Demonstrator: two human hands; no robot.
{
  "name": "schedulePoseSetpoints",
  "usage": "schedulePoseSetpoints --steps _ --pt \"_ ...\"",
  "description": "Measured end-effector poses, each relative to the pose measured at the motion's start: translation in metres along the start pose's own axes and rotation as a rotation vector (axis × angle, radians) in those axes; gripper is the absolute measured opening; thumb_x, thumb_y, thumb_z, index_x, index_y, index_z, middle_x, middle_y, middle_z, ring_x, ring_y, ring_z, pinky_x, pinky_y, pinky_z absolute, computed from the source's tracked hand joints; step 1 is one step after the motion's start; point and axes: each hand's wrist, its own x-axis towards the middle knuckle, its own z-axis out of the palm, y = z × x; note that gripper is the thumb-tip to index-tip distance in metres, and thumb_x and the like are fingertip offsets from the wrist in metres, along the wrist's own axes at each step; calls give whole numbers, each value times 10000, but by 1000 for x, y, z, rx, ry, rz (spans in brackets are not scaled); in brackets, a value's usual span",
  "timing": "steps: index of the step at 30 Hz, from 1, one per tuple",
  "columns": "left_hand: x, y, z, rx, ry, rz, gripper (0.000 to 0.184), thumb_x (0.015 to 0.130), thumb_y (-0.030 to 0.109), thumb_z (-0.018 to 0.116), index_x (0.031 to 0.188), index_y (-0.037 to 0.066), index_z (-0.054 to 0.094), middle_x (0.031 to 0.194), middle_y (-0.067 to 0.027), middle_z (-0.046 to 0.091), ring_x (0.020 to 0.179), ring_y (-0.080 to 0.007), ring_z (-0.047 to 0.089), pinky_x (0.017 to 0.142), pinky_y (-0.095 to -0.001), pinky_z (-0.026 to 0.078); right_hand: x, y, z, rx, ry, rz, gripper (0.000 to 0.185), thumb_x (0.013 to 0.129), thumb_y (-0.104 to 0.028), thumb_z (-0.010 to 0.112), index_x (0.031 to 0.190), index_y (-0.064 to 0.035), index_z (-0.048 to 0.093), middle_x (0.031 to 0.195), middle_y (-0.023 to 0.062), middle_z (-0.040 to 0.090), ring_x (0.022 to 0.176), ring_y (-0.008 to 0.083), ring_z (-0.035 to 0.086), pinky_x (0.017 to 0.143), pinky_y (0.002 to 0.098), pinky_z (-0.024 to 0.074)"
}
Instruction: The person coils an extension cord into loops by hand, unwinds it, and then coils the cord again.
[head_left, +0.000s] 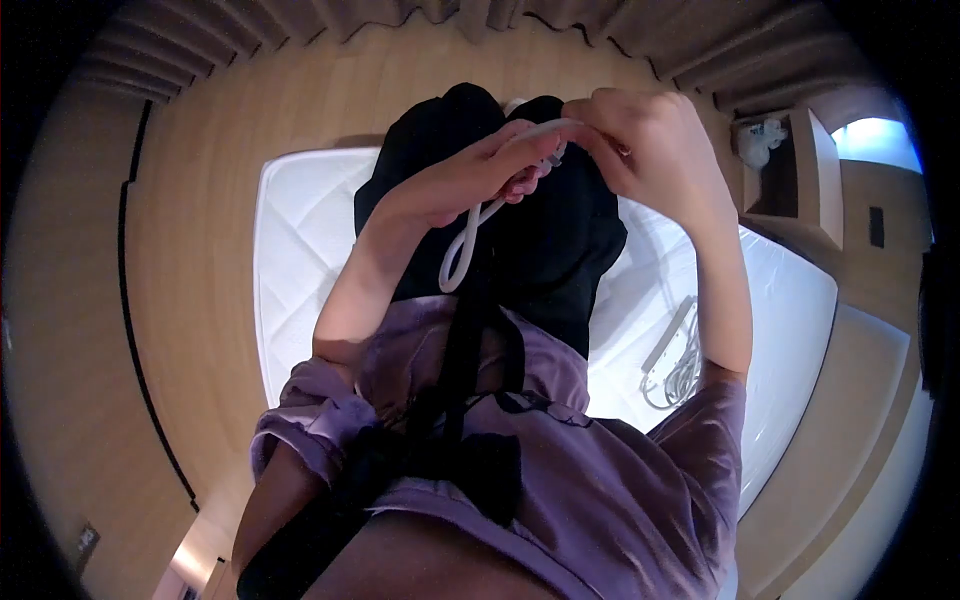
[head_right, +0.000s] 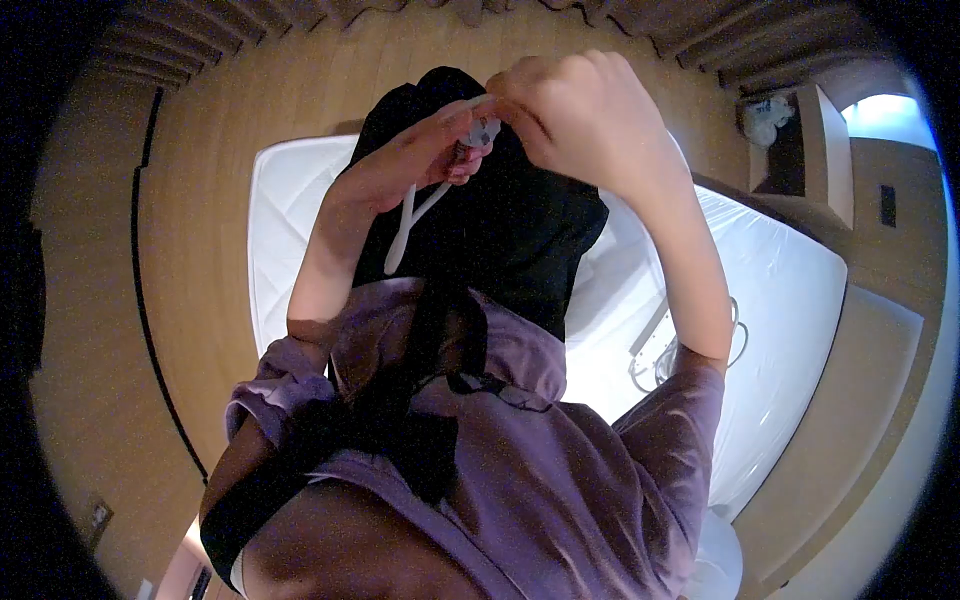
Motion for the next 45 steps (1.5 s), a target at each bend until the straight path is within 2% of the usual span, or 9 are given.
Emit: schedulePoseSetpoints --steps 6,10,18,21,28,30,36,43,45 --pt "-2 -5 -1 -5 -8 7 326 883 341 551 990 37 503 675 34 428 544 -57 326 478 -192 271 4 19 21 425 -38 251 102 730 -162 670 781 -76 685 632 102 610 554 259 587 519 293 456" --pt "-5 -9 -7 -130 -29 25 321 849 320 607 977 43 508 655 37 427 528 -57 325 468 -195 263 0 17 34 443 -3 343 120 721 -182 704 759 -70 689 643 104 615 525 226 589 496 270 450" --pt "-5 9 0 90 191 -64 338 701 242 757 909 67 556 644 41 491 522 -39 416 473 -186 307 -2 -4 20 366 198 321 81 724 -152 699 766 -83 697 662 87 629 519 186 597 472 256 440" --pt "-4 3 -2 59 190 -6 233 752 206 704 889 105 546 640 51 484 544 -33 428 468 -188 284 -4 -5 19 332 185 285 64 753 -67 675 806 -35 693 690 54 620 538 85 520 461 186 355" --pt "-4 -1 -3 104 336 66 219 771 204 685 893 97 538 636 51 472 542 -31 411 470 -194 266 -3 -2 27 375 170 358 73 756 -93 683 811 -47 695 681 44 618 535 83 506 456 187 336" --pt "-3 -3 -6 -55 244 46 178 804 183 645 902 89 530 615 60 435 522 -30 375 466 -201 252 -1 0 29 448 158 415 103 754 -146 693 814 -63 705 696 101 654 574 131 615 517 234 456" --pt "-5 -5 -5 -96 156 12 133 832 162 605 901 88 520 587 71 377 482 -31 316 442 -202 202 1 12 34 650 81 421 119 757 -151 699 823 -52 706 709 85 669 652 70 601 587 232 467" --pt "-8 -6 6 -39 262 66 126 854 181 576 917 91 514 604 63 396 491 -28 316 436 -196 193 -1 31 40 625 -66 464 108 762 -120 699 797 -19 686 686 20 635 624 68 533 579 197 411" --pt "-7 -13 5 -252 94 12 150 873 209 559 933 82 507 633 44 404 504 -32 316 431 -189 207 -3 32 40 565 -53 509 196 725 -230 735 762 -42 696 558 18 572 520 66 459 480 234 356"
